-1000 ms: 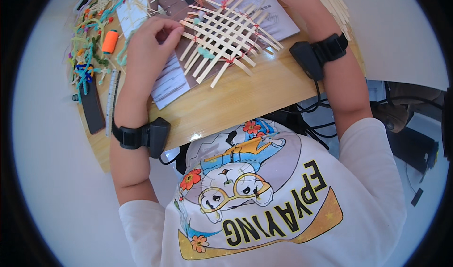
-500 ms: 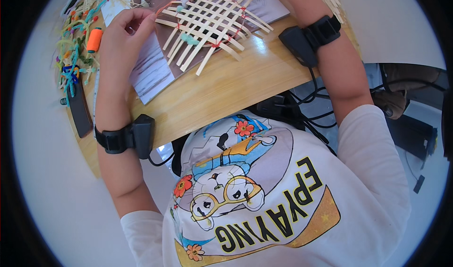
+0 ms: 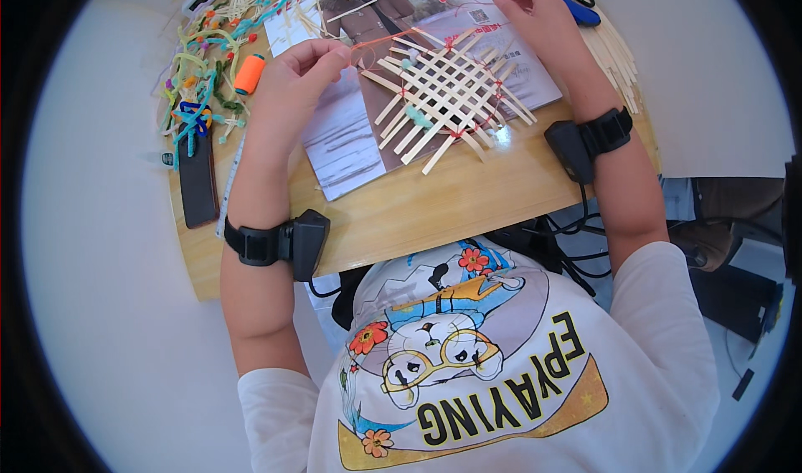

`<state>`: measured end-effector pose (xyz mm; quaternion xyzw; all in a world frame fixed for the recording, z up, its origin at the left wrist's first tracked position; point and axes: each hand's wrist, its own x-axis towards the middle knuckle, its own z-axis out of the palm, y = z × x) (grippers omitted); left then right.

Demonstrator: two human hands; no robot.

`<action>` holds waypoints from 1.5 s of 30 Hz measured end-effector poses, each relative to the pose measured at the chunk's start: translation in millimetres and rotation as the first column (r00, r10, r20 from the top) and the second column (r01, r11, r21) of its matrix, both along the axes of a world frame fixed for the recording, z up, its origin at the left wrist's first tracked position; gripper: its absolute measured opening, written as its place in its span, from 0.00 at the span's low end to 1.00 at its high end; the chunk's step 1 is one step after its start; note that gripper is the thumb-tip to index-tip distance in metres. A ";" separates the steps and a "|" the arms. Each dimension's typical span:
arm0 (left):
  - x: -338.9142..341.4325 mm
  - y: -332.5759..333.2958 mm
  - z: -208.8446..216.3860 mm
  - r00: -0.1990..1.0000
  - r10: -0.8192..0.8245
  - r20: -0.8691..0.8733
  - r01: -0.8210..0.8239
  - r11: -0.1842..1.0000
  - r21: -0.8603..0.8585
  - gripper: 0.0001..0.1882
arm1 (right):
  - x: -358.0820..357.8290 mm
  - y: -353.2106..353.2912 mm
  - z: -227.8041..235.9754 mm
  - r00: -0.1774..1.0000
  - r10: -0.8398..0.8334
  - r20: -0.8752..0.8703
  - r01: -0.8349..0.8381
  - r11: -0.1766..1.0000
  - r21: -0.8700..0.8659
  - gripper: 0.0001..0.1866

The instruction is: The person is weaving thin wood or bamboo sticks together to create a square grid pattern on a desk.

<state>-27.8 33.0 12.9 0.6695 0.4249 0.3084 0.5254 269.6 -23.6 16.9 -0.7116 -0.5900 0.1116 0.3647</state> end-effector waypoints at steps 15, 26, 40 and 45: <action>0.4 -4.1 7.4 0.984 -0.111 0.136 0.121 0.990 -0.067 0.14 | -61.9 0.9 12.9 0.817 0.571 -0.078 -0.574 0.819 -0.005 0.17; -0.6 -2.2 9.7 0.927 -0.161 0.340 0.231 0.957 -0.177 0.14 | -59.2 18.3 -0.6 0.750 0.532 -0.393 -0.583 0.812 -0.015 0.11; -30.0 12.8 24.5 0.969 0.200 -0.148 -0.150 0.944 0.293 0.11 | -8.8 29.6 42.3 0.549 0.328 -0.768 -0.254 0.942 0.221 0.09; -47.5 20.4 23.8 0.951 0.279 -0.129 -0.230 0.924 0.306 0.13 | 24.3 39.5 44.7 0.470 0.314 -0.825 -0.149 0.949 0.276 0.10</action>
